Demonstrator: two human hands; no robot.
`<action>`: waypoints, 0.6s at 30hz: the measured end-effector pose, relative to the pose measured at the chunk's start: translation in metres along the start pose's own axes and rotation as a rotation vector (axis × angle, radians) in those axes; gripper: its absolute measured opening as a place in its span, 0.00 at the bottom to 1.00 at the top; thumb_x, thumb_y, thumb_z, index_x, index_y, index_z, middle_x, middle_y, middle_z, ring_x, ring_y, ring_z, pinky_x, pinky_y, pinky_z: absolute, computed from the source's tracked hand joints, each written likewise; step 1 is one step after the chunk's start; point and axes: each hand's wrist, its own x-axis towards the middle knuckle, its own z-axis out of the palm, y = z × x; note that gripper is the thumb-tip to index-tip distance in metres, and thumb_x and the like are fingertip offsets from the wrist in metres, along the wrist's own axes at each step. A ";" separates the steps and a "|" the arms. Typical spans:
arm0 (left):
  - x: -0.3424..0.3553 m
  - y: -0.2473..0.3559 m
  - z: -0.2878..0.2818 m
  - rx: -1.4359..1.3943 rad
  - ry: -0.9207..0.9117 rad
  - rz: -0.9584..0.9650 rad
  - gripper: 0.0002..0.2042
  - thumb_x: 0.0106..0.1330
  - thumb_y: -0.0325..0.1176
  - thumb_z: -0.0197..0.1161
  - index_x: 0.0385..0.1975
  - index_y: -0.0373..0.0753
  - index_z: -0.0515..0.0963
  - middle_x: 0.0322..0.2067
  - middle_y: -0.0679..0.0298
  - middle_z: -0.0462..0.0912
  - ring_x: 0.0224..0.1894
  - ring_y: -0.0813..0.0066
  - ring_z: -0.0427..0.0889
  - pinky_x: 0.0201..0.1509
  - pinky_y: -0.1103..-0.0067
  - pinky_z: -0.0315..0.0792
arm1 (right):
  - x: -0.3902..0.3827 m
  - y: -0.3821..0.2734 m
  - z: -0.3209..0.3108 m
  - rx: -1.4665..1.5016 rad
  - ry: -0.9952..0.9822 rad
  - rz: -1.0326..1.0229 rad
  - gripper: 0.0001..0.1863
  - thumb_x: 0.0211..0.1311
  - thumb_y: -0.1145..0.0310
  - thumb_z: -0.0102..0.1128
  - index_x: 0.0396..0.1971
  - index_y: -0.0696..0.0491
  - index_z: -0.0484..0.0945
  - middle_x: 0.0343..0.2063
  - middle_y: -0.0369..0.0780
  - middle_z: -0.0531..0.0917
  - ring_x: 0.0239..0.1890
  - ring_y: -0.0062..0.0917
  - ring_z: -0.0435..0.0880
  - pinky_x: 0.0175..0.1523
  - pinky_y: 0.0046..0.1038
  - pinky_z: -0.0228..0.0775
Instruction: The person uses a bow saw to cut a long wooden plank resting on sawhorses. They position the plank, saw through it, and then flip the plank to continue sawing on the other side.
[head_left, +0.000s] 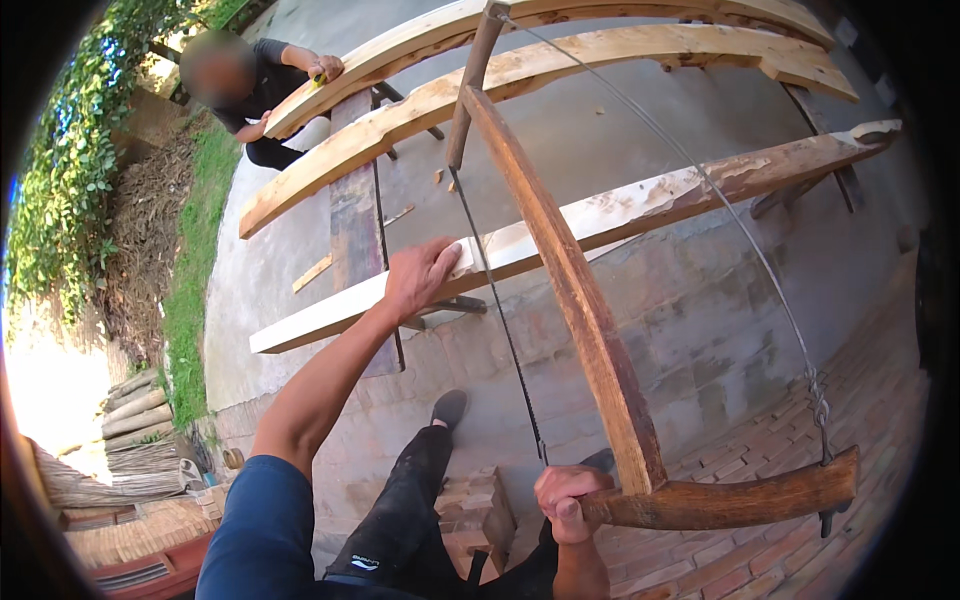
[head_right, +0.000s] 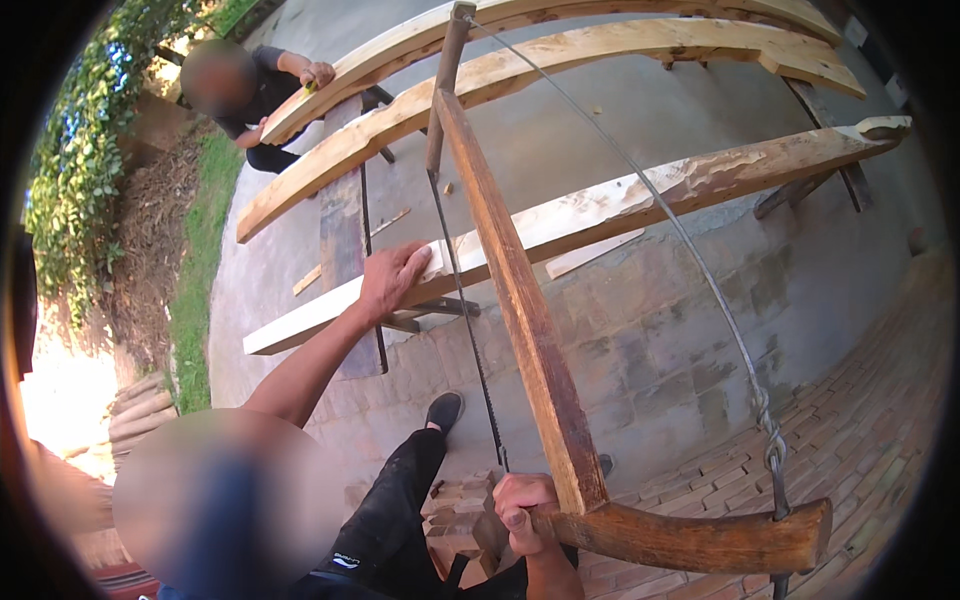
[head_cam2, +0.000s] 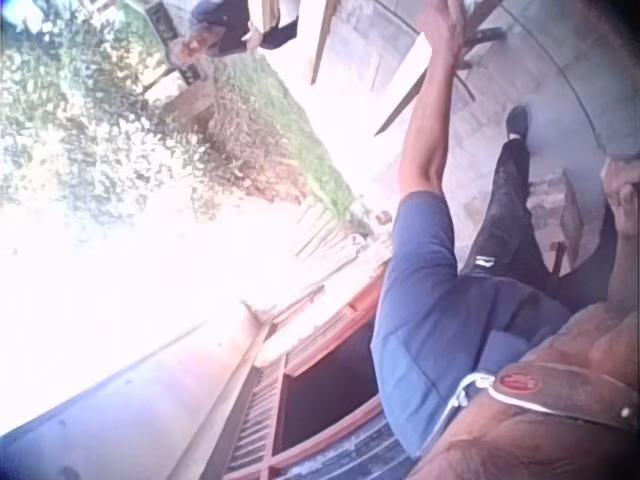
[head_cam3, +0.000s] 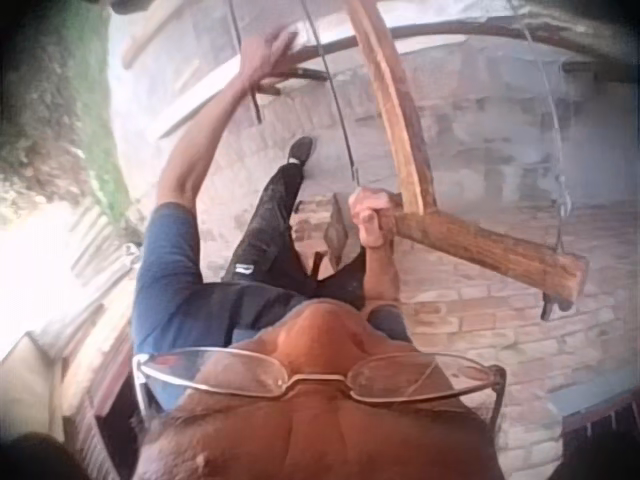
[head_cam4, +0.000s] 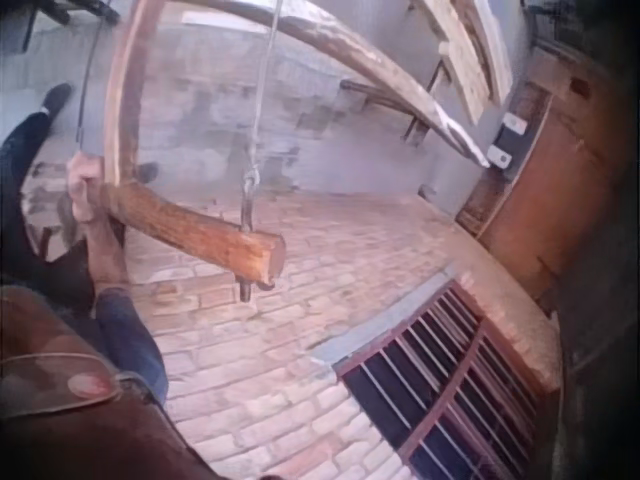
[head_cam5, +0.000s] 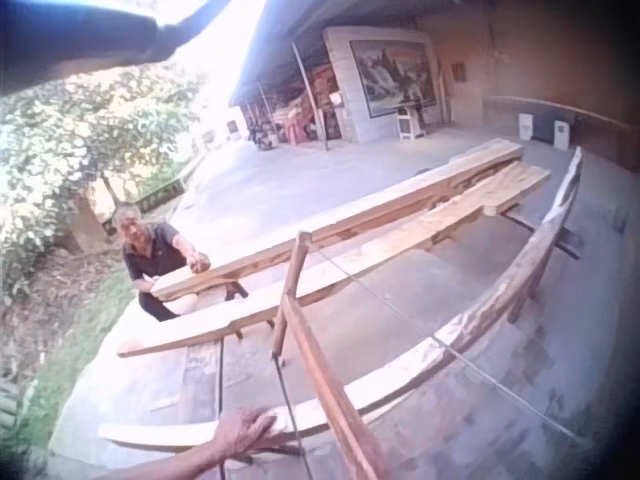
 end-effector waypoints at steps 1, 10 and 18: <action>0.000 0.003 0.002 -0.068 0.020 -0.034 0.20 0.78 0.49 0.58 0.51 0.40 0.89 0.38 0.51 0.92 0.41 0.49 0.90 0.48 0.61 0.80 | 0.003 0.002 0.003 -0.006 0.006 -0.007 0.25 0.77 0.51 0.70 0.27 0.54 0.73 0.14 0.34 0.74 0.14 0.23 0.70 0.22 0.28 0.62; 0.012 0.016 0.019 -0.295 0.208 -0.170 0.17 0.73 0.48 0.68 0.41 0.39 0.93 0.20 0.60 0.87 0.22 0.74 0.85 0.32 0.75 0.77 | -0.009 0.023 0.008 0.016 0.020 -0.023 0.25 0.76 0.51 0.70 0.26 0.53 0.72 0.14 0.34 0.74 0.14 0.24 0.71 0.24 0.30 0.64; 0.010 0.012 0.025 -0.304 0.274 -0.103 0.16 0.72 0.48 0.68 0.40 0.41 0.93 0.23 0.60 0.89 0.25 0.72 0.87 0.35 0.73 0.78 | -0.027 0.042 0.011 -0.022 0.003 -0.080 0.25 0.78 0.51 0.68 0.26 0.53 0.72 0.13 0.33 0.73 0.13 0.23 0.70 0.23 0.29 0.63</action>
